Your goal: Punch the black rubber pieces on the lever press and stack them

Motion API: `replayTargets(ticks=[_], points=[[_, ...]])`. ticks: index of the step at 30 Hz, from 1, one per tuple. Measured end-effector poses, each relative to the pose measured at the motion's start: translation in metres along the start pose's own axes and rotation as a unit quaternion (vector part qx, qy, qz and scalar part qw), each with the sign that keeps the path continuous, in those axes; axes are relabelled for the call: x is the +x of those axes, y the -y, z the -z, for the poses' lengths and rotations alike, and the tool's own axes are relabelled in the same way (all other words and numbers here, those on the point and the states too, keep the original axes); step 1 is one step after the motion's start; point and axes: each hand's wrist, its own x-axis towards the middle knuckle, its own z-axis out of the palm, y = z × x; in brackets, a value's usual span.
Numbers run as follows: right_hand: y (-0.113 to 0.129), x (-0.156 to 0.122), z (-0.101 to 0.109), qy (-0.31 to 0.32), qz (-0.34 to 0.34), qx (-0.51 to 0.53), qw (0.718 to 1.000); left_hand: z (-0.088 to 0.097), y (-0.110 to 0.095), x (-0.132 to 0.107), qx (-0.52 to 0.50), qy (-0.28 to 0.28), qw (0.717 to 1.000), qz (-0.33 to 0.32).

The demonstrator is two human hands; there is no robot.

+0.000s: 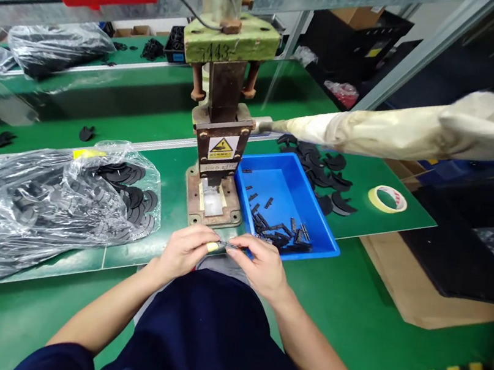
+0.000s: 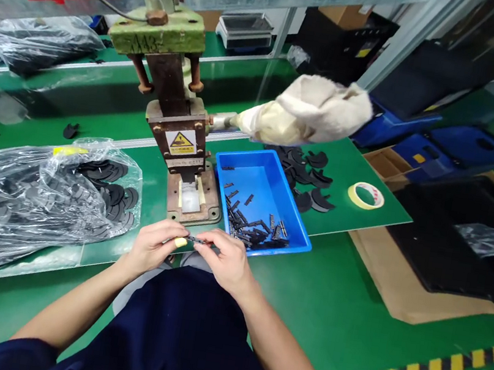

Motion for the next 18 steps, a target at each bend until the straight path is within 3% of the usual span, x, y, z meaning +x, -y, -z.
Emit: replayTargets(ticks=[9,12,14,16,18], points=[[-0.004,0.001,-0.005,-0.022,0.029,-0.044,0.998,-0.002,0.004,-0.004,-0.018,-0.023,0.999,0.015],[-0.006,0.001,-0.01,-0.062,0.032,-0.07,0.995,-0.008,0.003,-0.006,-0.05,-0.089,0.986,0.128],[-0.008,0.002,-0.016,-0.09,0.04,-0.083,0.992,-0.014,0.002,-0.008,-0.109,-0.12,0.96,0.227],[-0.01,0.004,-0.023,-0.103,0.051,-0.088,0.99,-0.022,0.002,-0.01,-0.178,-0.106,0.936,0.285],[-0.013,0.005,-0.03,-0.106,0.057,-0.085,0.989,-0.028,0.001,-0.013,-0.219,-0.086,0.925,0.3]])
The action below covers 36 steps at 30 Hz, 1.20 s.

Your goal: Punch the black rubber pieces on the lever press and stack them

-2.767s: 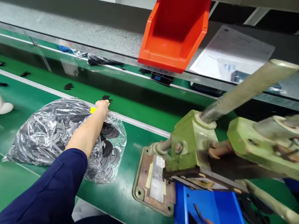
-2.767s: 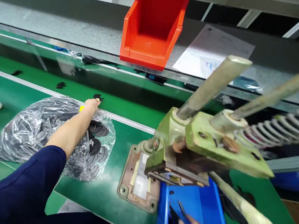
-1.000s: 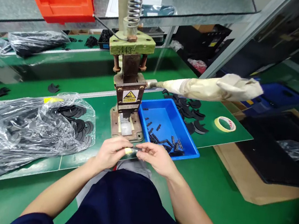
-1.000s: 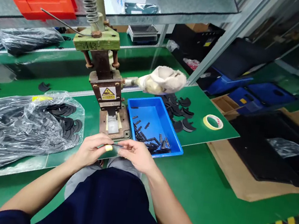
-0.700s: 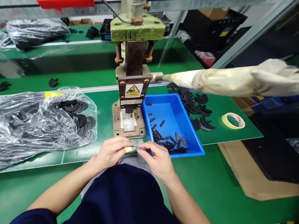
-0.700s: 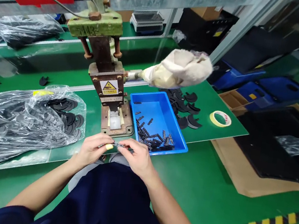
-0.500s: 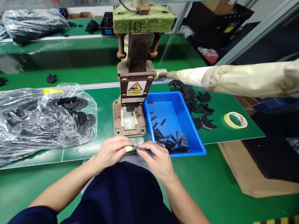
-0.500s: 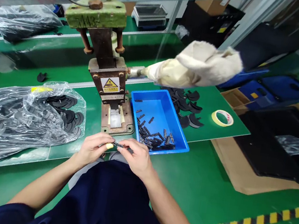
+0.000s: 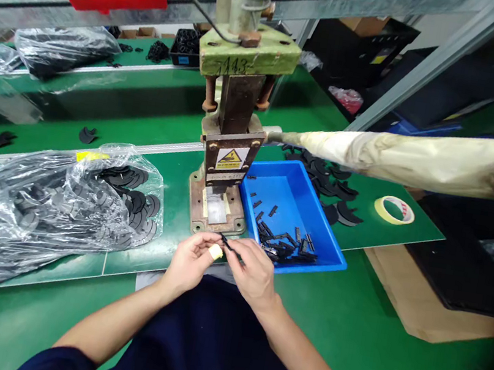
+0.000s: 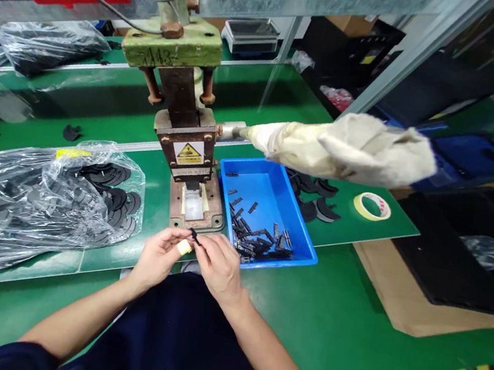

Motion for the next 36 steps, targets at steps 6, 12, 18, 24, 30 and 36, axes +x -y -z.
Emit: replayTargets(ticks=[6,12,18,24,30,36], points=[[-0.001,0.004,-0.004,0.004,-0.044,0.038,0.998,0.003,0.001,0.005,0.02,-0.028,0.998,-0.059],[-0.001,0.009,-0.001,0.055,-0.121,0.106,0.985,0.015,-0.012,0.018,0.129,0.007,0.976,-0.178],[-0.004,0.013,-0.001,0.052,-0.171,0.145,0.973,0.03,-0.009,0.042,0.177,-0.002,0.967,-0.181],[0.0,0.018,0.029,0.034,-0.179,0.138,0.974,0.056,0.014,0.098,0.348,-0.065,0.918,-0.181],[-0.001,0.02,0.051,0.036,-0.165,0.134,0.976,0.065,0.026,0.117,0.425,0.023,0.875,-0.23],[-0.008,0.045,0.071,-0.044,-0.132,0.118,0.983,0.064,0.019,0.12,0.47,0.072,0.849,-0.231]])
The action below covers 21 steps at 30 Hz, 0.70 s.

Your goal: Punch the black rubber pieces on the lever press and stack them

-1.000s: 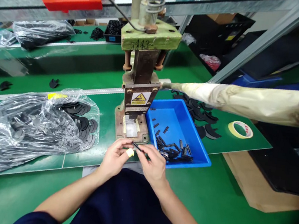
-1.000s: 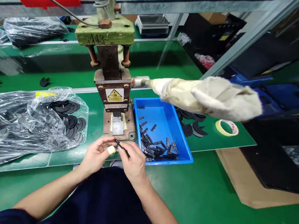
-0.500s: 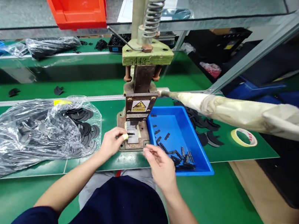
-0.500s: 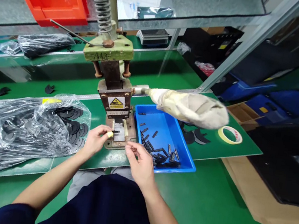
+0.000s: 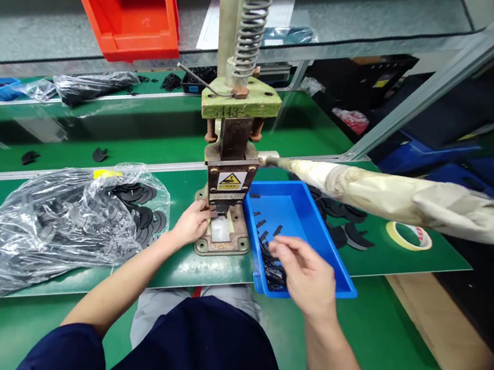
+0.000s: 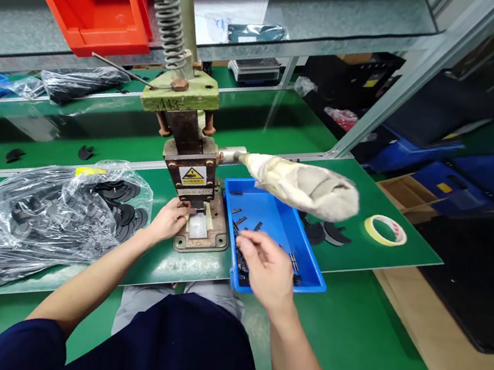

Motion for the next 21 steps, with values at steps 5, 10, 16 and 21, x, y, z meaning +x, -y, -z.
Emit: replayTargets(ticks=[5,10,16,21], points=[[0.072,0.043,0.004,-0.12,0.297,0.157,0.934,-0.001,-0.001,-0.003,-0.018,0.001,1.0,-0.002],[0.15,0.062,-0.002,-0.018,0.351,0.225,0.909,-0.005,0.001,-0.008,-0.033,-0.02,0.999,-0.008],[0.115,0.04,-0.013,-0.045,0.428,0.086,0.898,-0.013,0.004,-0.011,-0.056,-0.041,0.997,-0.015],[0.035,0.016,-0.036,-0.185,0.494,0.037,0.849,-0.017,0.007,-0.012,-0.068,-0.051,0.996,-0.021]])
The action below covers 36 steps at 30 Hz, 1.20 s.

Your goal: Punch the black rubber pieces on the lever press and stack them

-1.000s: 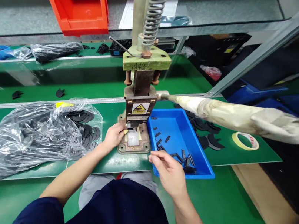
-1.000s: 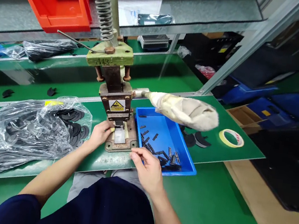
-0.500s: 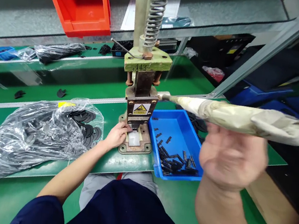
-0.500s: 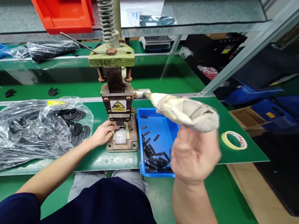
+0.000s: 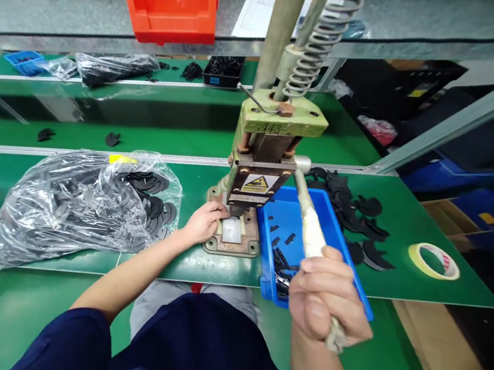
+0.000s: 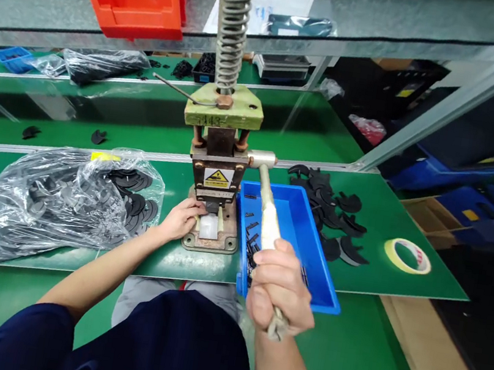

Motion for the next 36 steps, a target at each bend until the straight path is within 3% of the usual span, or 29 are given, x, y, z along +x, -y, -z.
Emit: replayTargets(ticks=[3,9,12,14,16,18,20,26,31,34,36], points=[[-0.007,-0.024,-0.001,-0.04,-0.005,-0.007,0.999,-0.002,-0.002,-0.001,0.003,0.001,1.0,0.004],[-0.008,-0.022,-0.004,-0.052,0.001,0.028,0.998,0.011,-0.002,-0.023,0.032,-0.006,0.999,0.028],[-0.011,-0.024,-0.006,-0.084,0.009,0.031,0.996,0.041,0.01,-0.041,0.095,-0.024,0.988,0.122],[-0.013,-0.027,-0.008,-0.097,0.004,0.033,0.995,0.067,0.02,-0.052,0.161,-0.013,0.962,0.22],[-0.014,-0.031,-0.008,-0.104,-0.007,0.04,0.994,0.089,0.025,-0.058,0.218,0.03,0.926,0.307],[-0.014,-0.034,-0.008,-0.112,-0.019,0.044,0.993,0.101,0.025,-0.06,0.252,0.086,0.899,0.348],[-0.013,-0.035,-0.006,-0.113,-0.029,0.042,0.992,0.1,0.019,-0.059,0.278,0.123,0.888,0.346],[-0.005,-0.035,0.004,-0.049,-0.069,0.037,0.996,0.073,-0.001,-0.049,0.335,0.189,0.875,0.295],[-0.006,-0.035,0.013,-0.002,-0.059,0.042,0.997,0.065,-0.007,-0.041,0.351,0.236,0.874,0.24],[-0.007,-0.034,0.016,0.013,-0.061,0.04,0.997,0.069,-0.001,-0.039,0.32,0.202,0.89,0.252],[-0.006,-0.033,0.018,0.026,-0.064,0.038,0.997,0.076,0.006,-0.037,0.267,0.117,0.908,0.301]])
